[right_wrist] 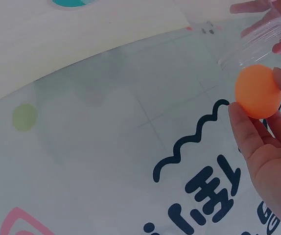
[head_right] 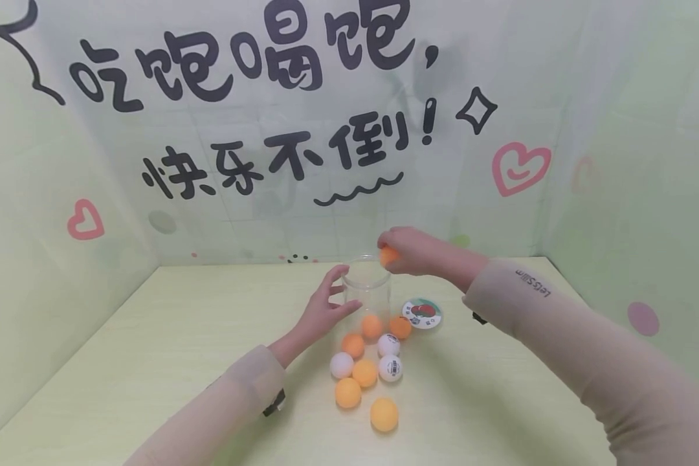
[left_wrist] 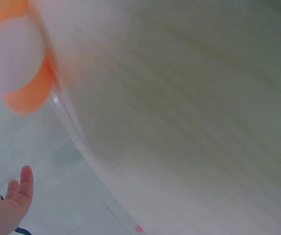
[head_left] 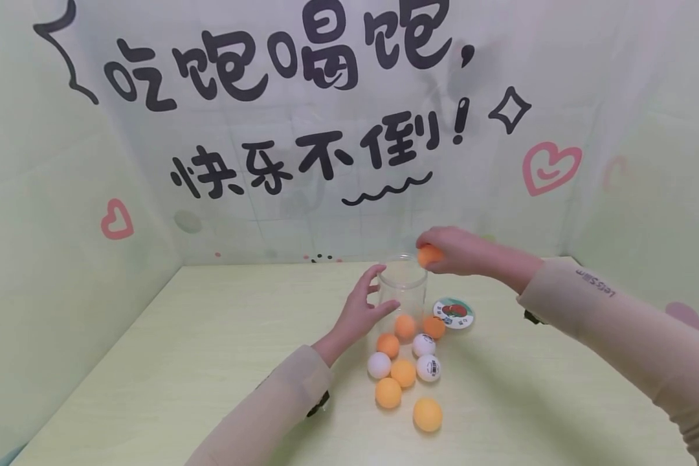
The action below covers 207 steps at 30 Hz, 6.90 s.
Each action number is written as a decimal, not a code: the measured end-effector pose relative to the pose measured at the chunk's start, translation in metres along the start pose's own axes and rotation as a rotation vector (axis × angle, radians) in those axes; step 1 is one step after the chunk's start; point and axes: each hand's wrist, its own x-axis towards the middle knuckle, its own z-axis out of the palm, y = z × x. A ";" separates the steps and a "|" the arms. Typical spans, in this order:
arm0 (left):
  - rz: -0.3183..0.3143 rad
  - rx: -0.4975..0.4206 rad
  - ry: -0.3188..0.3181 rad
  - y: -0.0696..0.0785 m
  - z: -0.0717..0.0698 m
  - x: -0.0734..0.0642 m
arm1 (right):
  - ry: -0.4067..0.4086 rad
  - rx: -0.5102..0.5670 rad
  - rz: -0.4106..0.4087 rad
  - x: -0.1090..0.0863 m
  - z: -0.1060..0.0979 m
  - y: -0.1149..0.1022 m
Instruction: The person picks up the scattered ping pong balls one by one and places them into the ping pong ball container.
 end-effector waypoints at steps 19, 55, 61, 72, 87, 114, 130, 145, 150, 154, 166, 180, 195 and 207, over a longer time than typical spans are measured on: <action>0.037 0.008 -0.003 0.005 -0.002 -0.004 | -0.068 0.041 0.005 0.011 0.018 -0.018; -0.008 0.013 -0.020 0.003 -0.002 -0.004 | -0.089 0.172 0.090 -0.027 0.086 0.031; -0.018 0.021 -0.017 0.002 -0.002 -0.004 | -0.076 0.199 0.043 -0.031 0.108 0.031; -0.014 0.014 -0.014 0.001 -0.001 -0.003 | 0.001 0.205 -0.020 -0.037 0.125 0.034; -0.032 0.022 -0.014 0.001 -0.001 -0.003 | 0.008 0.173 -0.005 -0.036 0.133 0.036; -0.023 0.023 -0.020 0.002 -0.001 -0.003 | -0.089 0.174 0.075 -0.036 0.113 0.034; -0.032 0.023 -0.016 0.003 -0.001 -0.004 | -0.071 0.138 0.055 -0.036 0.082 0.030; -0.046 0.039 -0.014 0.001 0.000 -0.001 | -0.087 0.088 0.113 -0.034 0.045 0.026; -0.045 0.042 -0.014 0.002 0.000 -0.001 | -0.044 0.052 0.069 -0.034 0.037 0.026; -0.039 0.043 -0.017 0.003 -0.001 -0.001 | -0.018 0.026 0.045 -0.034 0.032 0.027; -0.010 0.049 -0.019 0.003 -0.001 -0.001 | 0.027 0.003 0.058 -0.029 0.011 0.023; -0.019 0.044 -0.013 0.001 -0.001 -0.001 | 0.009 -0.008 0.060 -0.013 -0.003 0.003; 0.000 0.030 -0.022 0.001 -0.002 -0.001 | -0.036 -0.049 -0.007 0.005 0.003 -0.014; 0.015 0.019 -0.034 0.022 -0.007 -0.009 | -0.100 -0.060 -0.040 0.010 0.009 -0.021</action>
